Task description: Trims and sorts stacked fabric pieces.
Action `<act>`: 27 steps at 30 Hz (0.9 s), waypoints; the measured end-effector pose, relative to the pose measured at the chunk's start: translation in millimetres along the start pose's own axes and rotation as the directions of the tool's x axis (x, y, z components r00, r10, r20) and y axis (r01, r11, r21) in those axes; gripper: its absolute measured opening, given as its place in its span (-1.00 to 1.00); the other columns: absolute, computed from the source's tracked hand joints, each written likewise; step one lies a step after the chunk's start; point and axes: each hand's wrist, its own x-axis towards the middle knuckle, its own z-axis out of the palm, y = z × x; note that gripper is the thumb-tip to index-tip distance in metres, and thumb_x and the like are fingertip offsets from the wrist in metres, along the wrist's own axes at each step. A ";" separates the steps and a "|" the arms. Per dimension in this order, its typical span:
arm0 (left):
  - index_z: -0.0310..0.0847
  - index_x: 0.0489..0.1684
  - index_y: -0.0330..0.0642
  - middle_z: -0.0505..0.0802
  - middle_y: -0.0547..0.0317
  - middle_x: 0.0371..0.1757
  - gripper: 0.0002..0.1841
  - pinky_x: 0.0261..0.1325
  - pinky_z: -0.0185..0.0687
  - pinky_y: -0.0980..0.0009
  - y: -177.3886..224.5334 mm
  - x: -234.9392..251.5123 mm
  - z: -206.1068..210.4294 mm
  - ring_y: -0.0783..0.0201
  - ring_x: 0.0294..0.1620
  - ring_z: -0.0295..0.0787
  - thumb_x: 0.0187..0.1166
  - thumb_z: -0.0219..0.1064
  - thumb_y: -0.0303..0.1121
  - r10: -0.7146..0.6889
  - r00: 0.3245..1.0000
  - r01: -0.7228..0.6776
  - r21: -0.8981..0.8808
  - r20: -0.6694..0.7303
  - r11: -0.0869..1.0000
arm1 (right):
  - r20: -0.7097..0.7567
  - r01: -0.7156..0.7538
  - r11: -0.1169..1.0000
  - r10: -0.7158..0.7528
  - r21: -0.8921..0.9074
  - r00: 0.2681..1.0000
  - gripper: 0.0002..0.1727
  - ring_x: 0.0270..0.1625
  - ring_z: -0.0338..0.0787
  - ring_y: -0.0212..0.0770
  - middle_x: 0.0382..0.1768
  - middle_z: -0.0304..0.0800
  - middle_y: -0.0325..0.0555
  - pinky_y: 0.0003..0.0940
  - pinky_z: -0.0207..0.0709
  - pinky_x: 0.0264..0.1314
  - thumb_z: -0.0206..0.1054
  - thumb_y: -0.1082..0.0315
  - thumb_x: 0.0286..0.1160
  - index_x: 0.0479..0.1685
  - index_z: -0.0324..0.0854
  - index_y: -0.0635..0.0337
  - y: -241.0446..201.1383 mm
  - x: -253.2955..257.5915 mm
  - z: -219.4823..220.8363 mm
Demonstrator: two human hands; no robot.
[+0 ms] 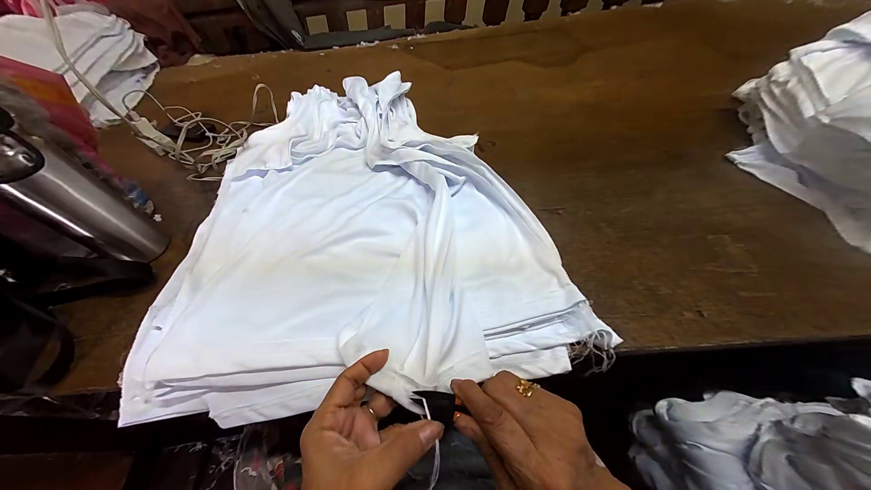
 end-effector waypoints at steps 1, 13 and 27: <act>0.44 0.40 -0.62 0.78 -0.26 0.17 -0.17 -0.17 0.97 0.18 -0.3 -0.4 0.6 0.04 -0.06 0.92 -0.08 0.67 -0.79 0.003 1.000 -0.003 0.007 0.002 1.000 | 0.003 -0.001 1.000 0.001 -0.011 1.000 -0.61 -0.43 0.58 -0.22 -0.46 0.59 -0.14 -0.40 0.40 -0.45 0.06 0.09 0.83 0.01 0.70 0.18 -0.3 0.0 0.0; 0.52 0.37 -0.57 0.87 -0.23 0.11 -0.51 -0.13 0.96 0.08 7.9 -3.8 -1.2 -0.02 -0.15 0.95 0.40 0.44 -0.70 0.123 0.989 -0.130 0.093 0.080 0.987 | 0.031 -0.086 0.988 0.083 0.129 0.996 -0.54 -0.38 0.65 -0.29 -0.40 0.66 -0.15 -0.42 0.47 -0.41 -0.06 0.05 0.89 0.04 0.69 0.16 16.5 -0.5 -8.3; 0.60 0.33 -0.60 0.93 -0.21 -0.08 -0.52 -0.09 0.96 0.14 4.3 -3.7 1.6 0.03 -0.26 0.97 0.34 0.35 -0.84 0.125 0.992 -0.124 0.092 -0.004 0.988 | 0.016 -0.022 0.998 0.021 0.066 1.000 -0.55 -0.40 0.59 -0.24 -0.42 0.62 -0.13 -0.43 0.43 -0.42 0.07 0.04 0.83 0.12 0.71 0.23 3.2 -0.7 0.6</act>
